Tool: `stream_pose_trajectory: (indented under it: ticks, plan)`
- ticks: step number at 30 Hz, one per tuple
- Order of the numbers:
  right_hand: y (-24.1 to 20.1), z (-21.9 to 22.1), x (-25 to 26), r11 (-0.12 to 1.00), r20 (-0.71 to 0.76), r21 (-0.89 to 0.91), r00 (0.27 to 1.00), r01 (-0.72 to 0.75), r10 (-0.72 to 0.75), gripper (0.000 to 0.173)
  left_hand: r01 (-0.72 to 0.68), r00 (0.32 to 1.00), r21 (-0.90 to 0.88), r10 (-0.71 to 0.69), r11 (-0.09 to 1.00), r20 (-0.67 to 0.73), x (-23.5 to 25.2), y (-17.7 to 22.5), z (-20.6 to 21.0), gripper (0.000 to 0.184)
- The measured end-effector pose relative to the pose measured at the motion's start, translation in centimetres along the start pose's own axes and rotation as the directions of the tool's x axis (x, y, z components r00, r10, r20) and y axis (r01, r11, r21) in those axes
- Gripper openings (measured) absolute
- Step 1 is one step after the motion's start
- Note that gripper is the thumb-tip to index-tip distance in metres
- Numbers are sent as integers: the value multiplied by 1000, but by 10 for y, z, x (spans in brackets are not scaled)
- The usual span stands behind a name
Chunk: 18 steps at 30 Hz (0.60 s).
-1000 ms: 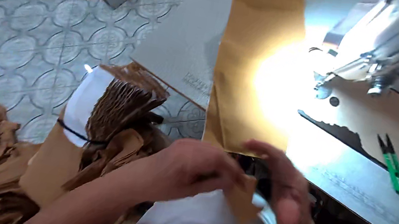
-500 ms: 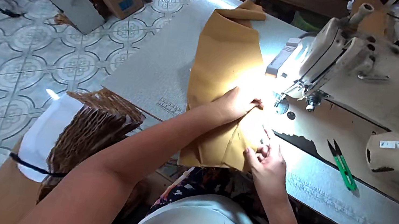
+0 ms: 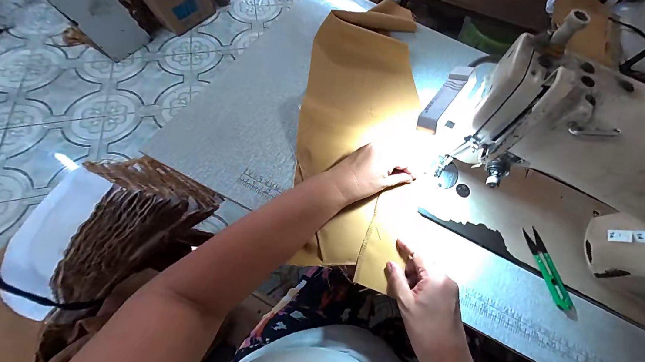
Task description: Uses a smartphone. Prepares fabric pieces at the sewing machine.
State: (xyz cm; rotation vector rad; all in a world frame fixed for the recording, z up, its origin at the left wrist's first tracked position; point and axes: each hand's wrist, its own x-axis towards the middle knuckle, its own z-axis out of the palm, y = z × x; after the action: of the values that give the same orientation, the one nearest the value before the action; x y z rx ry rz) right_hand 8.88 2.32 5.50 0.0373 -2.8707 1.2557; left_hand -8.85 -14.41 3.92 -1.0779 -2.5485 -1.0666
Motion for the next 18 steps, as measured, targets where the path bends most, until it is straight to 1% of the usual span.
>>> stream_pose_trajectory:
  ticks: [5, 8, 10, 14, 18]
  plan:
    - [4, 2, -2, 1000, -38, 21, 999, 18, -17, 35, -15, 1000, 56, 14, 998, 8, -2, -1, 0, 19]
    - [5, 3, -3, 999, -60, 34, 998, 13, -11, 34, -51, 999, 75, 51, 996, 2, -2, -3, 2, 17]
    - [5, 3, -3, 999, -74, 30, 997, 16, -14, 34, -84, 996, 67, 85, 994, -5, -1, -3, 2, 15]
    - [7, 3, -5, 999, -75, 43, 997, 31, -28, 33, -108, 994, 38, 108, 993, -2, 0, -4, 3, 15]
    - [7, 5, -7, 999, -92, 37, 995, 35, -32, 33, -98, 995, 50, 98, 994, 12, -1, -4, 3, 15]
